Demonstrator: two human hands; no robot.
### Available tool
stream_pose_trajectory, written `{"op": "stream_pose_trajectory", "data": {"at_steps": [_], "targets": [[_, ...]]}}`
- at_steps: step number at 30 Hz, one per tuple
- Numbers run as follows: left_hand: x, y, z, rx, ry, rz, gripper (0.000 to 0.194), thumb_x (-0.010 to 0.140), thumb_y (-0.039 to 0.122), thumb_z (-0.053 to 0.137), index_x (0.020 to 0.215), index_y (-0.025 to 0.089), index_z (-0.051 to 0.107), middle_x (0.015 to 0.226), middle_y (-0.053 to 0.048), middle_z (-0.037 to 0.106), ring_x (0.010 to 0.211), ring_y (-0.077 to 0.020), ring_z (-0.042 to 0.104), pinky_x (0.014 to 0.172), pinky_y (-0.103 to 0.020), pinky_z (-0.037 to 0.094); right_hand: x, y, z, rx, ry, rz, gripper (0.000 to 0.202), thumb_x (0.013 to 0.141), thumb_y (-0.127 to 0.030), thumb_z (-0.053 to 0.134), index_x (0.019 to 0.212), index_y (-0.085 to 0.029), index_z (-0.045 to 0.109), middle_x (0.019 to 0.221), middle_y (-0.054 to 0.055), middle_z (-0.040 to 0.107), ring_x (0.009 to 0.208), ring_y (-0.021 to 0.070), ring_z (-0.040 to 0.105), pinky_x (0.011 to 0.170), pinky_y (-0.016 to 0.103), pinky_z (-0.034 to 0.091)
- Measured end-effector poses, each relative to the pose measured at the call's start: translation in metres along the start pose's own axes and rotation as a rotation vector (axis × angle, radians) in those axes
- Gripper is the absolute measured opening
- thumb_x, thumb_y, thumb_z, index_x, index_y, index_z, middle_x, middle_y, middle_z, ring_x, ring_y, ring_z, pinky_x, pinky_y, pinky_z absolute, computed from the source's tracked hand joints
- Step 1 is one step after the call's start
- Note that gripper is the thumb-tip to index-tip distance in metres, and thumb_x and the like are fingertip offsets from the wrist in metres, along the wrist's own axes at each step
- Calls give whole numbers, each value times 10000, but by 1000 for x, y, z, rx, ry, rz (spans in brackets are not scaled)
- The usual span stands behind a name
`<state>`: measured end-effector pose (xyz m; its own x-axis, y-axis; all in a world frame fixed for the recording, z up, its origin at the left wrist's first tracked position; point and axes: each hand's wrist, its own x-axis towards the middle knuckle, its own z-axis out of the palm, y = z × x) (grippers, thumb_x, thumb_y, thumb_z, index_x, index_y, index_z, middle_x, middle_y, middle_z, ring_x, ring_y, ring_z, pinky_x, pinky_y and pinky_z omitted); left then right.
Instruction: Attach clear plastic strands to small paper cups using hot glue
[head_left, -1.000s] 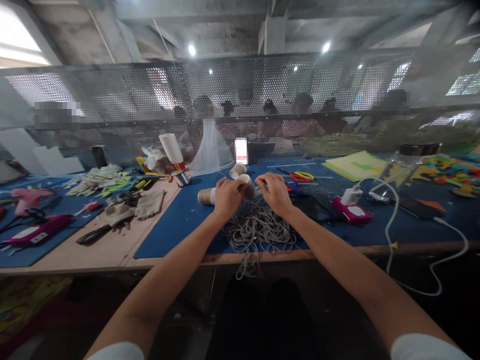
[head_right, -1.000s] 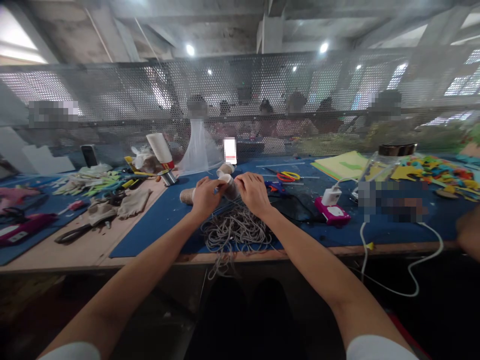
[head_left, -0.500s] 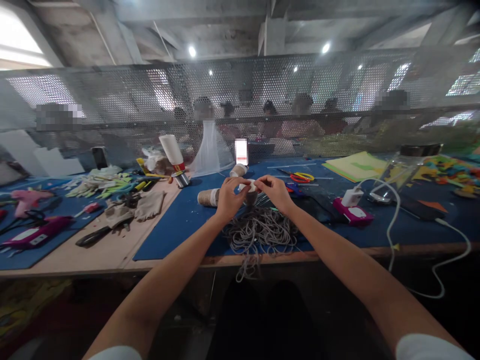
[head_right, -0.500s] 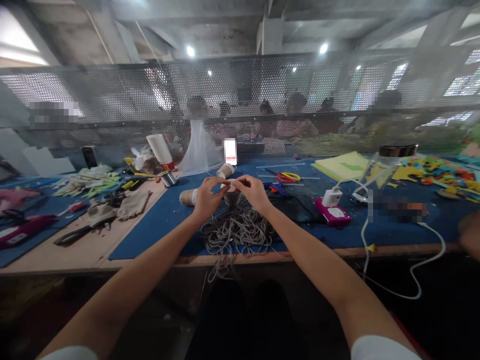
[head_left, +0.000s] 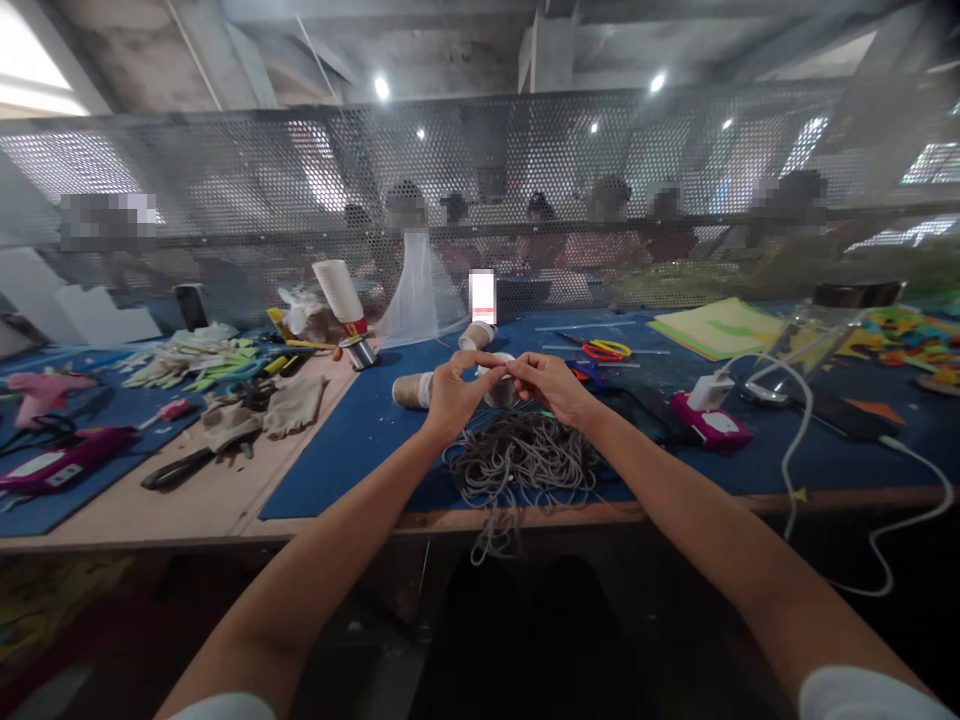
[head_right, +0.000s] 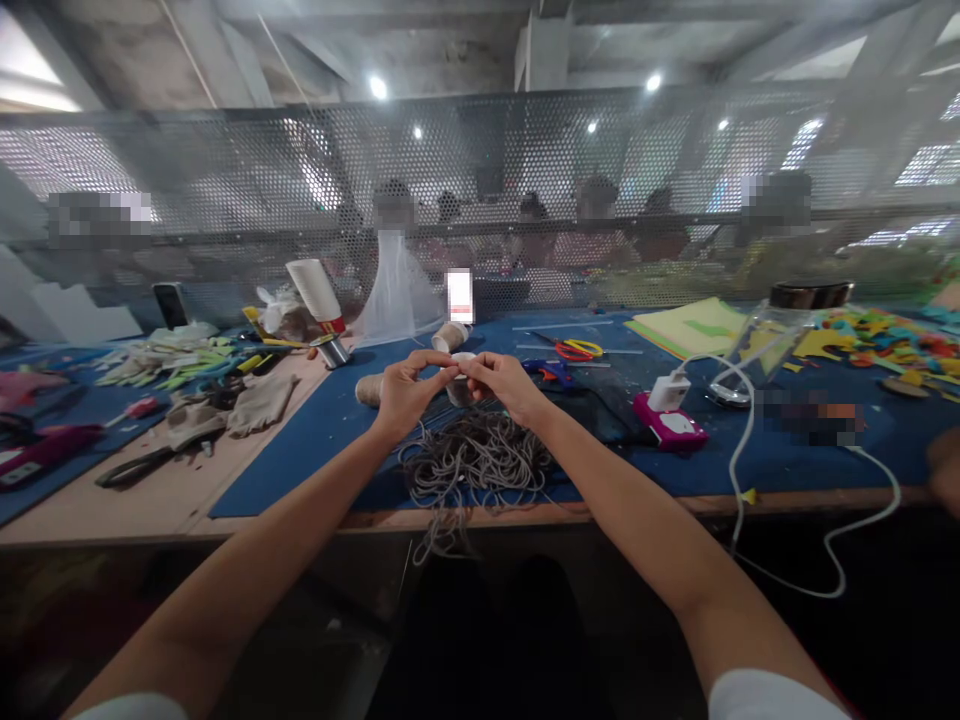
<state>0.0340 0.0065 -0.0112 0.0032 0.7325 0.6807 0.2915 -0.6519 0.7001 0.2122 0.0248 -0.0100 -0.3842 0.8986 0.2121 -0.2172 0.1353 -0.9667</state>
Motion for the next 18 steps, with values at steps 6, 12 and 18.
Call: {"op": "stream_pose_trajectory", "data": {"at_steps": [6, 12, 18], "targets": [[0, 0, 0, 21, -10, -42, 160, 805, 348, 762, 873, 205, 786, 913, -54, 765, 923, -212, 668, 928, -365, 488, -1, -1, 2, -9, 7, -23, 419, 689, -537, 825, 739, -178, 615, 626, -36, 602, 505, 73, 517, 499, 220, 405], [-1, 1, 0, 29, -15, -25, 126, 816, 310, 741, 855, 195, 776, 896, -50, 766, 895, -200, 671, 885, -343, 499, -1, 0, 1, -10, -7, -17, 429, 690, -546, 823, 748, -173, 620, 624, -39, 593, 509, 72, 522, 495, 213, 398], [-1, 2, 0, 53, -19, -25, 89, 811, 259, 715, 848, 187, 750, 889, -36, 762, 879, -188, 675, 859, -320, 508, 0, 2, 0, -35, -28, -8, 449, 698, -563, 815, 774, -162, 629, 637, -35, 600, 539, 74, 536, 512, 209, 411]]}}
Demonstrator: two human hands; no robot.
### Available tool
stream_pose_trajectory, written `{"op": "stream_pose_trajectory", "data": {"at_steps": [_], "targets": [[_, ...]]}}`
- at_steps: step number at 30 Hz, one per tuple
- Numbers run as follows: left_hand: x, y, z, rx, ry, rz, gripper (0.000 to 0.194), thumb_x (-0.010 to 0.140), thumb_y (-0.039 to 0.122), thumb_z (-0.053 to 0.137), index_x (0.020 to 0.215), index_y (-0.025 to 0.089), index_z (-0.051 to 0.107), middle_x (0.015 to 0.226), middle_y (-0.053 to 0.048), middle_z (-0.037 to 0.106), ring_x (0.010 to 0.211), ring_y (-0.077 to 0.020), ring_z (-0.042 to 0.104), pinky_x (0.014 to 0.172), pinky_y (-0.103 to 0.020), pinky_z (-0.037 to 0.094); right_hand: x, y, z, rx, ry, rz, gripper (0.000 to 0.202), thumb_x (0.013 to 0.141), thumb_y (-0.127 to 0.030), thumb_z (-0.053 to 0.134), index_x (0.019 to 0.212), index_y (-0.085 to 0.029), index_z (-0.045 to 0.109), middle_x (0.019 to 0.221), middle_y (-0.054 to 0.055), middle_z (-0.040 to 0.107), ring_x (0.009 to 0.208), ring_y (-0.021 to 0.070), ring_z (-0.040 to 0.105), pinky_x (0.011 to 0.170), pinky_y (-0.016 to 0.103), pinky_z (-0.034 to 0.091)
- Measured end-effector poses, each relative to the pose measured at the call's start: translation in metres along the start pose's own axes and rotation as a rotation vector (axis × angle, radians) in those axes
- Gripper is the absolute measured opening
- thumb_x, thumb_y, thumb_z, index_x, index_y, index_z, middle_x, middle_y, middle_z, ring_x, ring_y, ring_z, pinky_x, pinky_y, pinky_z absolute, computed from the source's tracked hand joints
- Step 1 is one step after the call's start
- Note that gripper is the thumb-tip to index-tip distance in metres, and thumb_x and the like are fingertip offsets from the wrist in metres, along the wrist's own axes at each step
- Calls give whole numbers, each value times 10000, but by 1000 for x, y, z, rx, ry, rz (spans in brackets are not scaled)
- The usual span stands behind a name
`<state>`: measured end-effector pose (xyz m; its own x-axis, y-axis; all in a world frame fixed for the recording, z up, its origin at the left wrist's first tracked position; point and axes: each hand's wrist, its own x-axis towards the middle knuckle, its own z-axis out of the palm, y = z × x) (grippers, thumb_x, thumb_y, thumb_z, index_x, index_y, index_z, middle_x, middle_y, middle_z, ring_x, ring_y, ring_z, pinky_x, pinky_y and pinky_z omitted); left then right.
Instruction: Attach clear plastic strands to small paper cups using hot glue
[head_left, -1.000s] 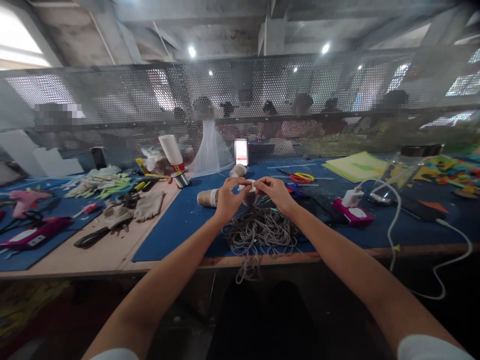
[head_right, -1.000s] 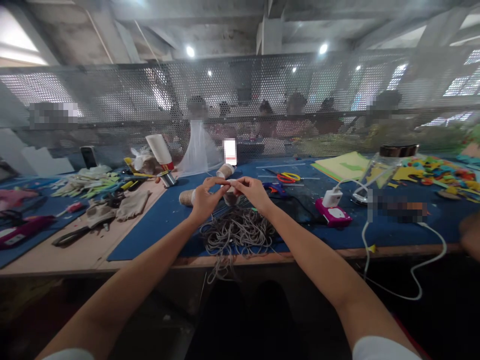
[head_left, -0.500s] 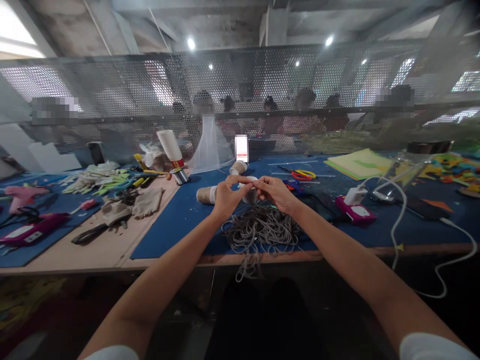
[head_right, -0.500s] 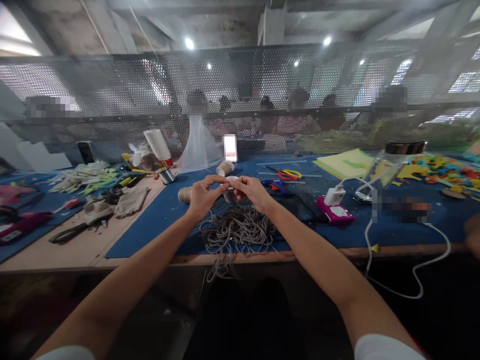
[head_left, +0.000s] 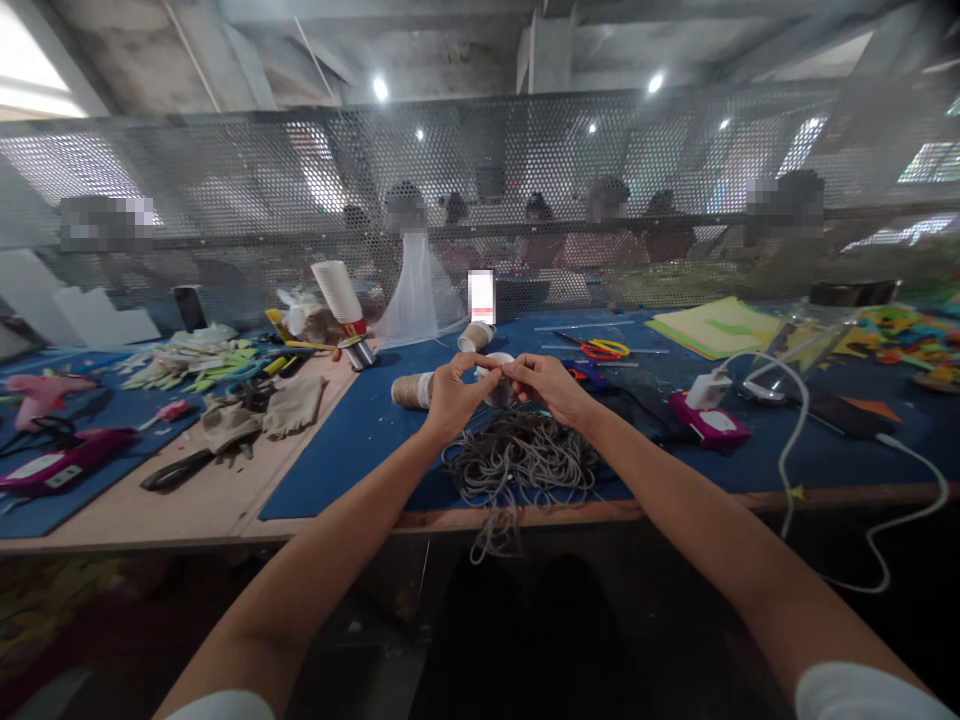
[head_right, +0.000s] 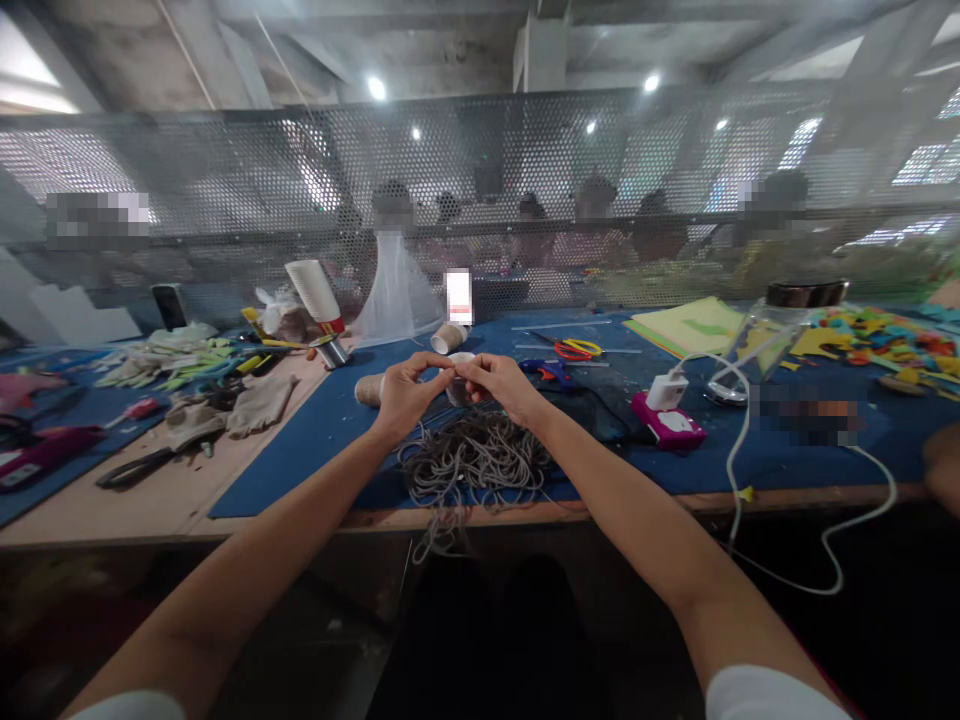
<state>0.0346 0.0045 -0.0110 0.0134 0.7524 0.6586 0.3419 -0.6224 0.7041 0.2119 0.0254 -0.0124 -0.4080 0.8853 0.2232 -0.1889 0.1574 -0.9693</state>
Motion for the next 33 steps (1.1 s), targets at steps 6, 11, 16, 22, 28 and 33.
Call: {"op": "stream_pose_trajectory", "data": {"at_steps": [6, 11, 16, 22, 28, 33], "targets": [[0, 0, 0, 15, -9, 11, 62, 811, 236, 697, 825, 183, 726, 869, -28, 749, 860, -179, 670, 853, -316, 506, -1, -1, 0, -7, 0, 29, 429, 708, -542, 817, 768, -162, 625, 632, -33, 602, 530, 72, 544, 510, 206, 399], [-1, 1, 0, 26, -6, 38, 43, 809, 217, 696, 823, 184, 720, 847, -22, 734, 839, -170, 662, 836, -310, 505, -2, -3, 0, 22, -20, 81, 417, 703, -520, 827, 779, -163, 626, 619, -47, 578, 506, 62, 514, 516, 208, 402], [-1, 1, 0, -8, -10, 57, 74, 819, 266, 734, 855, 204, 752, 889, -35, 755, 882, -182, 675, 874, -337, 520, -1, -3, 0, 97, -61, 83, 402, 751, -513, 795, 751, -171, 584, 607, -69, 534, 477, 41, 447, 502, 202, 377], [-1, 3, 0, 13, -1, 48, 76, 812, 282, 759, 847, 214, 762, 890, -40, 762, 909, -194, 684, 909, -361, 526, -3, -5, 1, 103, -90, 122, 378, 781, -511, 763, 779, -186, 571, 580, -93, 482, 439, 32, 373, 514, 214, 388], [-2, 2, 0, 26, 1, 44, 78, 824, 272, 725, 843, 199, 748, 883, -36, 756, 886, -188, 681, 876, -335, 524, -4, -7, 4, 91, -84, 133, 406, 769, -527, 763, 746, -189, 539, 554, -93, 472, 425, 33, 349, 496, 214, 371], [-3, -1, 1, 60, 10, 71, 45, 822, 229, 698, 834, 197, 727, 861, -25, 737, 863, -177, 669, 856, -317, 509, -3, -3, 5, 86, -66, 123, 419, 747, -537, 781, 754, -184, 557, 566, -80, 494, 437, 40, 375, 453, 202, 323]]}}
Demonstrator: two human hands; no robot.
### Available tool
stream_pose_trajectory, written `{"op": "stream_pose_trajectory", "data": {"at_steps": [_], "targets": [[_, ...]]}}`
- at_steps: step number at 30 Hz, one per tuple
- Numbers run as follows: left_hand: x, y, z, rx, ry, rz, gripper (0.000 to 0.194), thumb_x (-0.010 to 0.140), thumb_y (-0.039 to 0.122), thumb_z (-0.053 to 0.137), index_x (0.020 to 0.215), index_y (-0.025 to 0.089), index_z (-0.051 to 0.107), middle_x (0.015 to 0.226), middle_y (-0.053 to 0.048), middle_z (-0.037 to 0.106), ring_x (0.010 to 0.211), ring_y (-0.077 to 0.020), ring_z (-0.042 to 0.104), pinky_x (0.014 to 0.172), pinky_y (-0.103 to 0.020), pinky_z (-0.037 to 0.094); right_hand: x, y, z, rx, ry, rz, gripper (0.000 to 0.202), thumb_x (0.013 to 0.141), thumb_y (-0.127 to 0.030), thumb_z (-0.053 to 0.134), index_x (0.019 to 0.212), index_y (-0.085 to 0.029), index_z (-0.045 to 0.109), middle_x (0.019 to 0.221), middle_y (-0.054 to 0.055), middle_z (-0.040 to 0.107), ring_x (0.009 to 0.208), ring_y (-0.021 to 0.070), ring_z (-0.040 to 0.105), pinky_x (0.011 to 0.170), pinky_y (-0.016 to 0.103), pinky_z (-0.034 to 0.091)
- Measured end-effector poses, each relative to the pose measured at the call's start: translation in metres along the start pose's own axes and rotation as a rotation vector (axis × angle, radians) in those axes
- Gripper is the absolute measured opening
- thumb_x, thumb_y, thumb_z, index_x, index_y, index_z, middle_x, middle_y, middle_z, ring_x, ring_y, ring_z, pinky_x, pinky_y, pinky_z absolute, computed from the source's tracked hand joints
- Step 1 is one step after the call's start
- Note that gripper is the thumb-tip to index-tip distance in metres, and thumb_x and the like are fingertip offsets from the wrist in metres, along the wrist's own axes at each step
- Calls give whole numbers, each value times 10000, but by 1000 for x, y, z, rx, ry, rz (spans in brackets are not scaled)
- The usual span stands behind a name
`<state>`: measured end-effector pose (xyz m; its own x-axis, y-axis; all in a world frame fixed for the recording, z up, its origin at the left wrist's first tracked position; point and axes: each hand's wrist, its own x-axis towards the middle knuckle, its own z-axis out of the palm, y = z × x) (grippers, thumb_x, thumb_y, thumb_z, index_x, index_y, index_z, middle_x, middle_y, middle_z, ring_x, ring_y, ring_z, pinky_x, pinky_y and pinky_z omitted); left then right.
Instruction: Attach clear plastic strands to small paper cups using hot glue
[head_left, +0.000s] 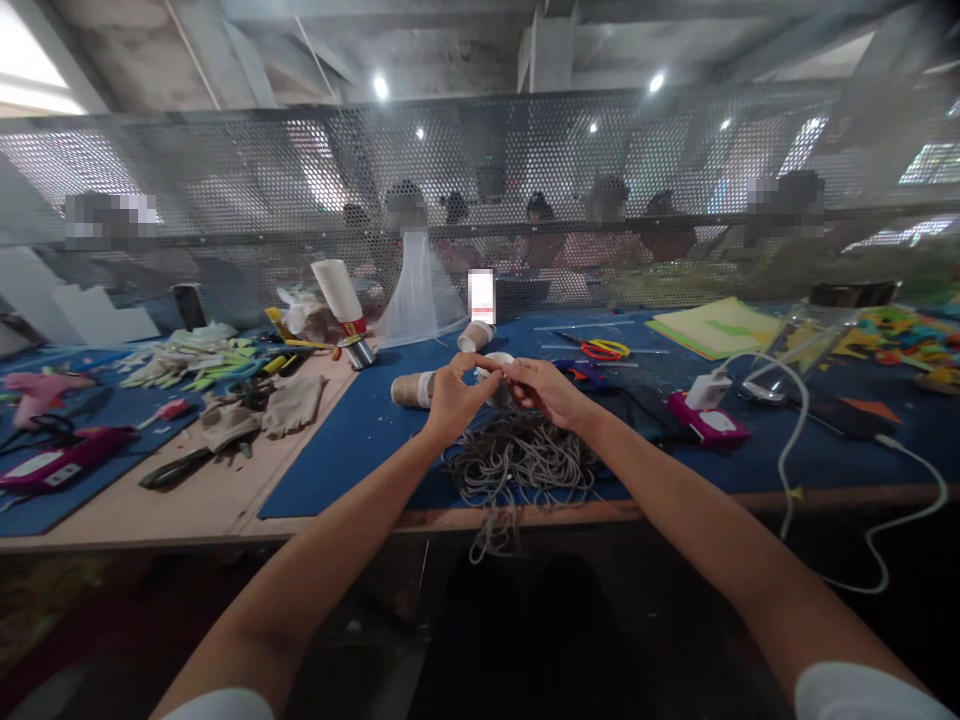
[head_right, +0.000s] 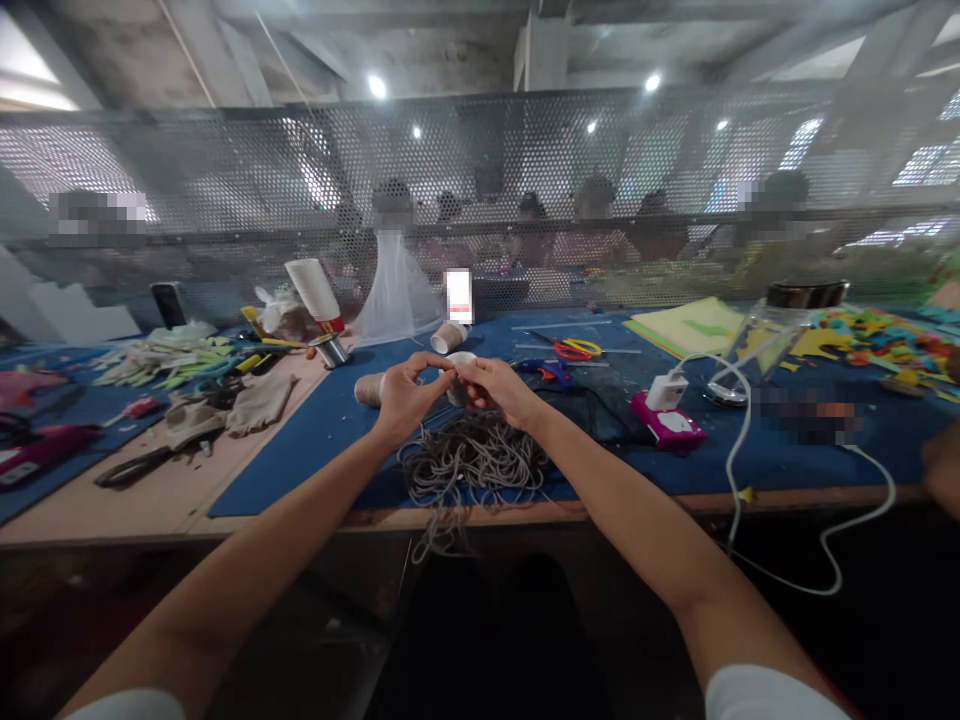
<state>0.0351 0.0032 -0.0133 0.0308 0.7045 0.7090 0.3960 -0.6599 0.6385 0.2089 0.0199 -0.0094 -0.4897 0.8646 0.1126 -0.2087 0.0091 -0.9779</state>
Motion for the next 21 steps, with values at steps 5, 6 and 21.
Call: {"op": "stream_pose_trajectory", "data": {"at_steps": [5, 6, 21], "targets": [[0, 1, 1, 55, 13, 21, 29, 817, 219, 680, 818, 200, 701, 838, -20, 716, 856, -179, 655, 839, -317, 500, 1, 2, 0, -13, 8, 3, 410, 743, -534, 786, 751, -181, 580, 568, -70, 501, 456, 48, 397, 448, 199, 327], [0, 2, 1, 63, 15, 21, 28, 817, 219, 677, 814, 200, 697, 836, -20, 713, 859, -181, 653, 841, -319, 497, 1, 2, 1, -16, 9, 4, 410, 745, -536, 784, 747, -181, 580, 567, -70, 502, 453, 46, 392, 452, 199, 336], [1, 1, -1, -129, -33, -85, 153, 826, 338, 740, 898, 207, 773, 932, -51, 770, 930, -206, 694, 913, -362, 535, -2, -4, -3, 53, -71, 29, 347, 794, -494, 763, 796, -193, 590, 589, -84, 483, 442, 36, 357, 560, 228, 453]]}}
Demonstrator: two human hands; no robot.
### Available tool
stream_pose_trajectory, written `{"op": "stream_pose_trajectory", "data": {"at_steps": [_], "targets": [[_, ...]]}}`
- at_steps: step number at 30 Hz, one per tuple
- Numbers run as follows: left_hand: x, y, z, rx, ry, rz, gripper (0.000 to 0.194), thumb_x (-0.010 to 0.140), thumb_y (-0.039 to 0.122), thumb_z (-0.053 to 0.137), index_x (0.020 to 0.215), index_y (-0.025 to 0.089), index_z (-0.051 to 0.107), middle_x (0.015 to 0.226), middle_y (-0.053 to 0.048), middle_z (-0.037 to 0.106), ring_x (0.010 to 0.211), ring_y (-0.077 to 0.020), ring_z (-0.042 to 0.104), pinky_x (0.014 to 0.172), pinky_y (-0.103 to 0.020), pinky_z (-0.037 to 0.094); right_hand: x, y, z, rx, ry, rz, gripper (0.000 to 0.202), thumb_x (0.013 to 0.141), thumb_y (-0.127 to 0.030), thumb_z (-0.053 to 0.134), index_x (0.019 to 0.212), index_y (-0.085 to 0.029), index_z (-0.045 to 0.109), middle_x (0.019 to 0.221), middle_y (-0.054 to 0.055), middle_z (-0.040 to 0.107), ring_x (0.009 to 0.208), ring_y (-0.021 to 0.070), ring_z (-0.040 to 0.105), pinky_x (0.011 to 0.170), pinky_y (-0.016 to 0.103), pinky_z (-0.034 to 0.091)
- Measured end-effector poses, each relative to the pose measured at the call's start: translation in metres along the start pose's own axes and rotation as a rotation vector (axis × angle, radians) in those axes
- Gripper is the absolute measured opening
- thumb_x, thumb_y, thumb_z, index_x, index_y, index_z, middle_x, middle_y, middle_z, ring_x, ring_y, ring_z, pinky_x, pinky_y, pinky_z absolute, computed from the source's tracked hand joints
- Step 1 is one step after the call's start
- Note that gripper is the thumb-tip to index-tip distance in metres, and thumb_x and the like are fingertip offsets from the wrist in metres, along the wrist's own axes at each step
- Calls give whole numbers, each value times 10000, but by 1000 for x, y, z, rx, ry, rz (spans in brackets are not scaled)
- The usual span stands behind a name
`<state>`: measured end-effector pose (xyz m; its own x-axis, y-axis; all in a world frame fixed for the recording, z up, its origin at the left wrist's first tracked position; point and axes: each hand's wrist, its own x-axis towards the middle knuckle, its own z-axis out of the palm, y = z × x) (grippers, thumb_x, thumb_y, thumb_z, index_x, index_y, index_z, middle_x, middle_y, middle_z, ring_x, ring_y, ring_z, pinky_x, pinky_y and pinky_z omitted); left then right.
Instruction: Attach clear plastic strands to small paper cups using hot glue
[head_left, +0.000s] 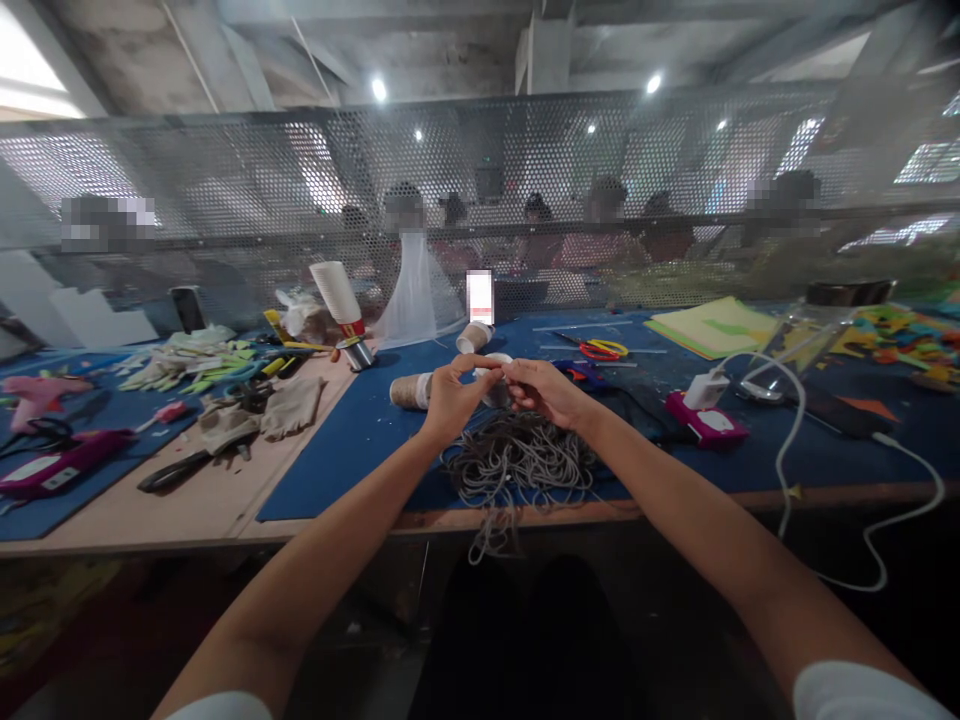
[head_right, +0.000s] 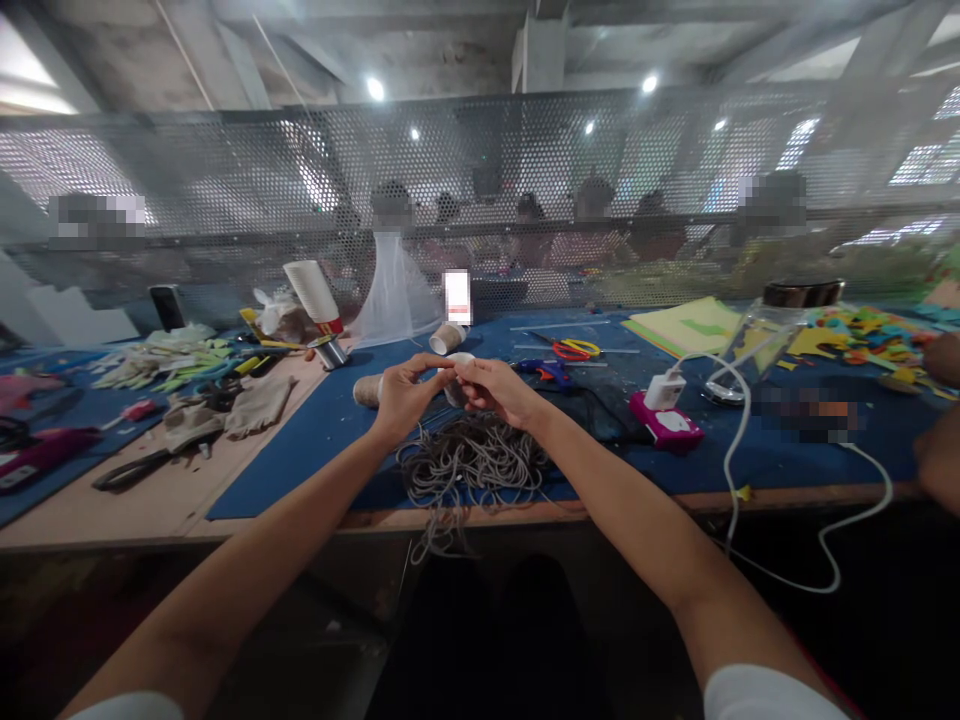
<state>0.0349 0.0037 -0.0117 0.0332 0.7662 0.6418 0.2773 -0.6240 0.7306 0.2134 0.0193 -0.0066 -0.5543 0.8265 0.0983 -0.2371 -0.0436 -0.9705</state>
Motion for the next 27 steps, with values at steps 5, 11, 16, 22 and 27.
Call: {"op": "stream_pose_trajectory", "data": {"at_steps": [5, 11, 16, 22, 27], "targets": [[3, 3, -3, -207, -112, -148, 244, 742, 374, 815, 877, 177, 767, 910, -62, 775, 869, -204, 711, 826, -326, 567, -2, -3, -6, -35, -69, 41, 373, 789, -503, 774, 773, -183, 585, 582, -83, 485, 437, 29, 353, 563, 231, 452], [3, 2, -4, -154, -124, -121, 201, 756, 349, 787, 846, 171, 759, 866, -56, 769, 828, -191, 707, 798, -312, 555, 0, -1, -13, -65, -93, 44, 406, 764, -533, 787, 806, -176, 601, 593, -85, 491, 441, 29, 370, 560, 223, 467], [1, 4, -3, 79, -42, -16, 126, 794, 288, 725, 838, 175, 757, 846, -45, 762, 834, -194, 695, 811, -320, 533, 2, 2, -12, -98, -7, 17, 448, 726, -554, 808, 775, -183, 561, 583, -86, 509, 438, 30, 376, 534, 207, 453], [-3, 8, -1, 192, 7, 59, 63, 798, 247, 698, 797, 191, 728, 837, -34, 744, 838, -189, 679, 829, -329, 520, 3, 3, -9, -125, 20, -4, 434, 722, -540, 809, 744, -184, 562, 580, -81, 514, 440, 33, 378, 538, 215, 462], [-4, 6, 0, 211, 14, 63, 60, 800, 249, 689, 795, 193, 710, 836, -27, 729, 839, -183, 666, 826, -318, 508, 3, 3, -8, -137, 37, 19, 393, 750, -511, 792, 758, -184, 576, 582, -75, 516, 433, 31, 378, 502, 205, 422]]}}
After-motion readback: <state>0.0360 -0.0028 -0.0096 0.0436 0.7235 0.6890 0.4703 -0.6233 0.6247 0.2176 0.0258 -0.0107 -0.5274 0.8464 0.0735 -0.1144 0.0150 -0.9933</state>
